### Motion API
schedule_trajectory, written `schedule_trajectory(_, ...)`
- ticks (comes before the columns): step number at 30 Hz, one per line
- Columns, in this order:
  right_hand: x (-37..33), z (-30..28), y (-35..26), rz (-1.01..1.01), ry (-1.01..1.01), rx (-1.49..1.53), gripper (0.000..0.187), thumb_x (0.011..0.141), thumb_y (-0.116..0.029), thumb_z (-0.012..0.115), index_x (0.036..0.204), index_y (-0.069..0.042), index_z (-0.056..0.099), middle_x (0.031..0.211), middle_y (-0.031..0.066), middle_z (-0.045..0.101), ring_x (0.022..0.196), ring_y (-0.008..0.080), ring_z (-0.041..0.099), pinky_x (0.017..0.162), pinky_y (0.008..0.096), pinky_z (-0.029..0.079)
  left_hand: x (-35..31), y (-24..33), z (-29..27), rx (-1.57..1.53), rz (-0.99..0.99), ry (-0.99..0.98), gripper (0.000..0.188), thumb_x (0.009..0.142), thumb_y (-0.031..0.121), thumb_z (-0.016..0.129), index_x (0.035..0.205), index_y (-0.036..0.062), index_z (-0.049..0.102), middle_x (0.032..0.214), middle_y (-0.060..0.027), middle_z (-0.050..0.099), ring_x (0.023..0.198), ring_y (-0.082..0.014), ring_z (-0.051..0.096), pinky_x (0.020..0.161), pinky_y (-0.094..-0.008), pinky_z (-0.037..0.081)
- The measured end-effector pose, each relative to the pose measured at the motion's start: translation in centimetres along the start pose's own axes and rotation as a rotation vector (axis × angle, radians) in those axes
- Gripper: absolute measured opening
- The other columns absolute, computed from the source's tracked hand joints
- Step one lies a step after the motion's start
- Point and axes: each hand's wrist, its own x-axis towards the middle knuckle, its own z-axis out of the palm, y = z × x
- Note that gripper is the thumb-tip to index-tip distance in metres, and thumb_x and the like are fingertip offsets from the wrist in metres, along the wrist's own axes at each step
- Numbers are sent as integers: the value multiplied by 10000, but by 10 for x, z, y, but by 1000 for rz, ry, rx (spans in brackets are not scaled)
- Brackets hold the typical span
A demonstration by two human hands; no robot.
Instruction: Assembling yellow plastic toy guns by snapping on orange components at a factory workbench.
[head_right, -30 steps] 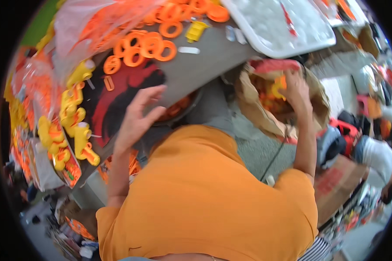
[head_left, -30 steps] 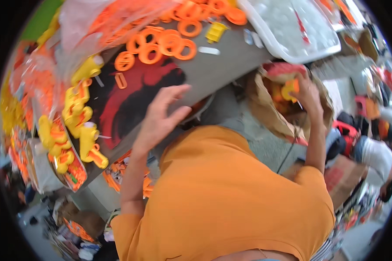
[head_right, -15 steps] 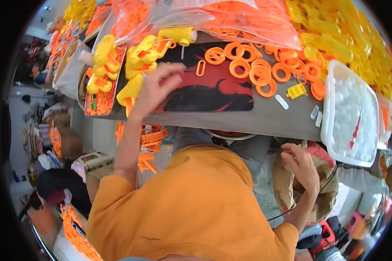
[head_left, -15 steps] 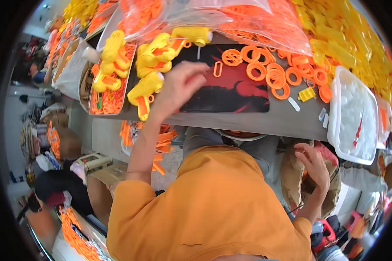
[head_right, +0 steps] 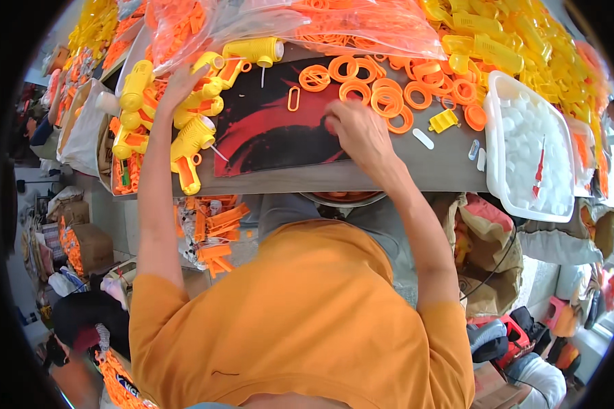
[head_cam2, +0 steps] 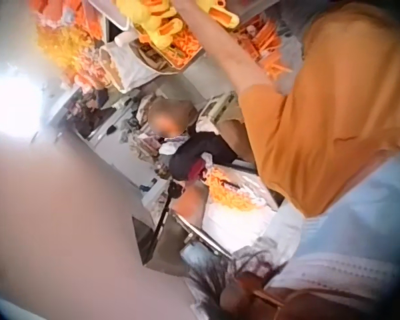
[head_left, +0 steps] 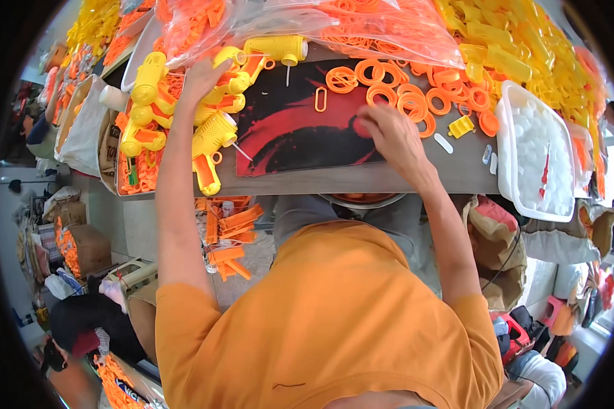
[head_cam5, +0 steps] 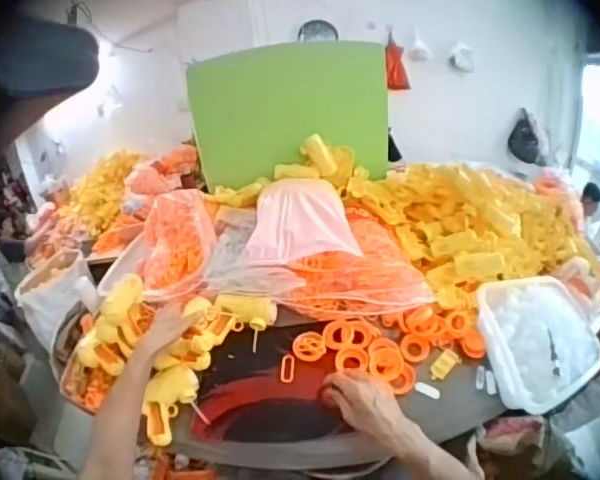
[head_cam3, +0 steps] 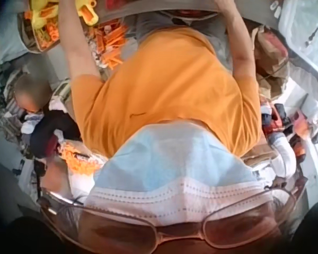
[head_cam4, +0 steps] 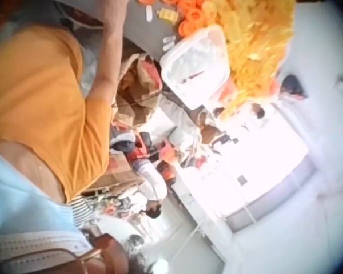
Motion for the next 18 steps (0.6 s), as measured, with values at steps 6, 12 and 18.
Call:
schedule_trajectory(6,61,41,40,-289,115,-664,320,827,-71,596,1145,-89,565,1202,70,536,1065,256,504,895,413,375,-44,64,-19,-693,2,335,531,892,335,630,1245,-40,499,1174,-169,584,1077,-277,577,932,-385,444)
schedule_trajectory(12,94,30,49,-262,211,-292,264,829,-44,570,1090,-76,597,892,71,660,894,246,583,908,397,365,-120,83,-41,-1524,-248,118,470,861,165,684,1260,6,492,1108,-83,606,991,-179,621,872,-320,511)
schedule_trajectory(18,100,12,35,-168,100,-165,223,810,-32,594,1029,-61,628,999,40,625,977,227,569,927,369,360,-147,100,-14,-1577,-122,97,542,782,69,732,1250,17,464,1121,-104,599,997,-201,626,895,-335,509)
